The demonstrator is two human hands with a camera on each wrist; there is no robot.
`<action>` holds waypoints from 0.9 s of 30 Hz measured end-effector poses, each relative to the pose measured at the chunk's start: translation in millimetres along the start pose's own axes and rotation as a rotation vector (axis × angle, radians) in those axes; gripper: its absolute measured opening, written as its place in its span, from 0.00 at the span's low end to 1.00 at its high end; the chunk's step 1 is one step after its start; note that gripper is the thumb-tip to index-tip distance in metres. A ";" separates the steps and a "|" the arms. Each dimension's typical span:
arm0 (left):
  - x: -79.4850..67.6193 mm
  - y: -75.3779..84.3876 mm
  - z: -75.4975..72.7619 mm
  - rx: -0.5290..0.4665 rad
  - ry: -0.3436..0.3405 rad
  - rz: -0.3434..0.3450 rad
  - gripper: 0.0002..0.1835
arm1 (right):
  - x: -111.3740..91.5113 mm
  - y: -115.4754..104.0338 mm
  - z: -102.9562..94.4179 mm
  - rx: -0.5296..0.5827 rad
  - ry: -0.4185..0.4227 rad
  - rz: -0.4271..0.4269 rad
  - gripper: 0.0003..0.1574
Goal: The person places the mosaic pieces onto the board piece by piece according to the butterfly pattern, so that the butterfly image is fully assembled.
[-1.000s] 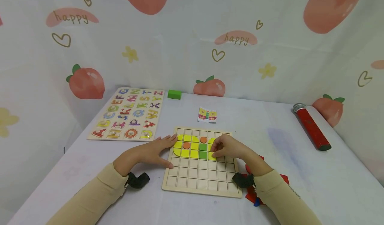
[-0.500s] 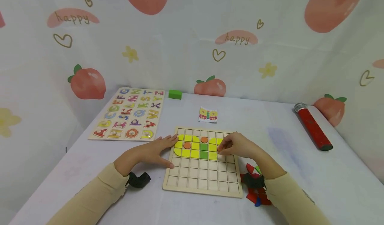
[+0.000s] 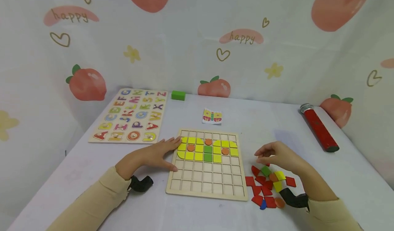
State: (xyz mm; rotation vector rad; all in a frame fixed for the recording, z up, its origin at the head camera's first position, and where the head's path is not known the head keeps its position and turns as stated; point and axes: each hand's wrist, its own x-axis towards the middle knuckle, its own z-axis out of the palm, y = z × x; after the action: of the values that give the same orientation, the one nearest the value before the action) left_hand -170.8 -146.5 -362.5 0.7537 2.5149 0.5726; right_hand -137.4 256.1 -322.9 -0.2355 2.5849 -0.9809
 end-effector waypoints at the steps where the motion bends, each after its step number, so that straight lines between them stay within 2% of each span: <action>1: -0.1 -0.2 0.0 -0.002 0.002 0.005 0.55 | -3.0 4.4 -1.9 0.017 -0.004 0.003 0.18; 6: -0.6 0.1 -0.1 -0.003 -0.001 0.005 0.55 | -17.2 27.4 -7.1 0.063 -0.031 0.046 0.21; 11: -0.8 0.6 0.4 0.001 -0.001 0.004 0.54 | -27.4 49.3 -11.4 0.047 -0.009 0.103 0.24; 15: -0.9 0.7 0.8 0.003 0.000 0.004 0.55 | -31.9 63.6 -13.6 0.041 -0.002 0.117 0.25; 21: -0.1 -0.3 0.8 0.004 0.002 0.004 0.55 | -32.9 78.5 -13.5 0.099 -0.067 0.087 0.28; 27: 0.4 -1.8 1.3 0.016 0.008 0.008 0.55 | -31.9 80.2 -16.2 0.127 -0.112 0.071 0.27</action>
State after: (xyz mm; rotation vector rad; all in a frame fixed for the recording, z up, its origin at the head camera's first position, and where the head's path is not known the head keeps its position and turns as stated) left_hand -171.2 -147.3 -364.6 0.7696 2.5275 0.5598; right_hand -116.5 334.6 -356.4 -0.1587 2.4031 -1.0699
